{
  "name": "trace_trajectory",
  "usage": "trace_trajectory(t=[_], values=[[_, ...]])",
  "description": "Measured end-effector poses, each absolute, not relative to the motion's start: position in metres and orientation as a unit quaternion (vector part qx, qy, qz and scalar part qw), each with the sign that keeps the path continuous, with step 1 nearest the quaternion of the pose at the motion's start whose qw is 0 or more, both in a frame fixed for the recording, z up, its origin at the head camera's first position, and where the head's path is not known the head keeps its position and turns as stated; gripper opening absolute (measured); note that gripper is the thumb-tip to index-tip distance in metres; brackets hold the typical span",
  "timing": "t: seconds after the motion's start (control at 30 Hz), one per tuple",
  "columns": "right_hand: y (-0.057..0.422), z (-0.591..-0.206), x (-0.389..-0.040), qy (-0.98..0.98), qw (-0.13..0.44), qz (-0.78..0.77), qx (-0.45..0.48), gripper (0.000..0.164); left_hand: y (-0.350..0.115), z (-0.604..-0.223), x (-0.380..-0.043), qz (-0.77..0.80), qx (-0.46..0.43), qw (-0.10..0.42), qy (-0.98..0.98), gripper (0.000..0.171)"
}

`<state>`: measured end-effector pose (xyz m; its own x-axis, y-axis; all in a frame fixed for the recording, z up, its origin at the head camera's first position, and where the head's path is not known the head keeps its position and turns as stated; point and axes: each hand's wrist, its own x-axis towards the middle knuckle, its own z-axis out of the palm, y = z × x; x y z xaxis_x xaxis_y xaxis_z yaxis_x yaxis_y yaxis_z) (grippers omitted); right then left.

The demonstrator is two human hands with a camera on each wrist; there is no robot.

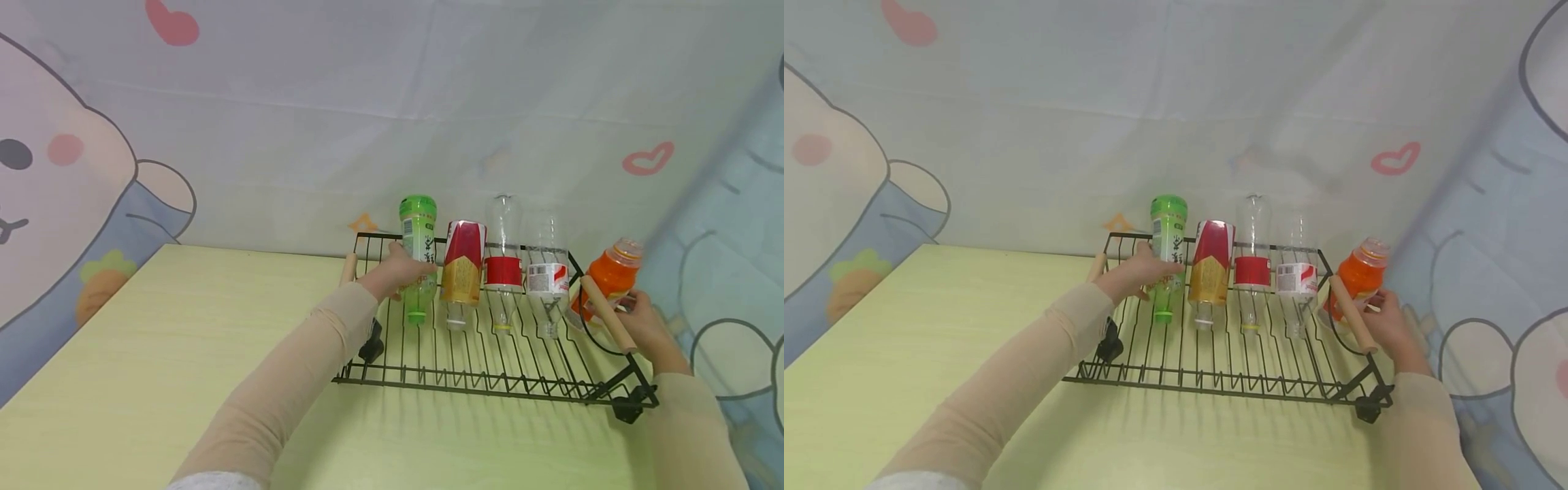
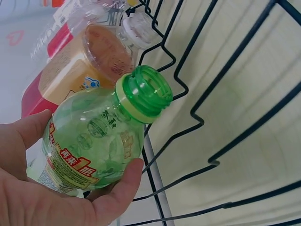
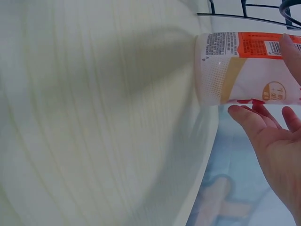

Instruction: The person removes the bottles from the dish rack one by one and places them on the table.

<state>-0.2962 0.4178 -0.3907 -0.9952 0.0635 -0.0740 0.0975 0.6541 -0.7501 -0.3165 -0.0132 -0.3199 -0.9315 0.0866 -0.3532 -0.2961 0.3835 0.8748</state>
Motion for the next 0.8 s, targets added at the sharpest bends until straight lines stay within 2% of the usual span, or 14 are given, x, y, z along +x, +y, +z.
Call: trace_trajectory(t=[0.17,0.37,0.47,0.8], values=[[0.421,-0.385,-0.289,0.902,0.002,-0.431,0.014,0.080,-0.014,-0.316,-0.317,0.539,-0.067,0.169,0.822,0.097],[0.424,-0.359,-0.275,0.906,0.001,-0.422,0.030,0.093,-0.019,-0.303,-0.310,0.534,-0.040,0.161,0.829,0.105],[0.426,-0.346,-0.268,0.900,-0.008,-0.435,0.031,0.091,-0.023,-0.295,-0.305,0.511,-0.012,0.158,0.845,0.102],[0.425,-0.312,-0.247,0.896,-0.126,-0.423,0.041,0.083,-0.029,-0.274,-0.289,0.485,0.081,0.150,0.858,0.087]])
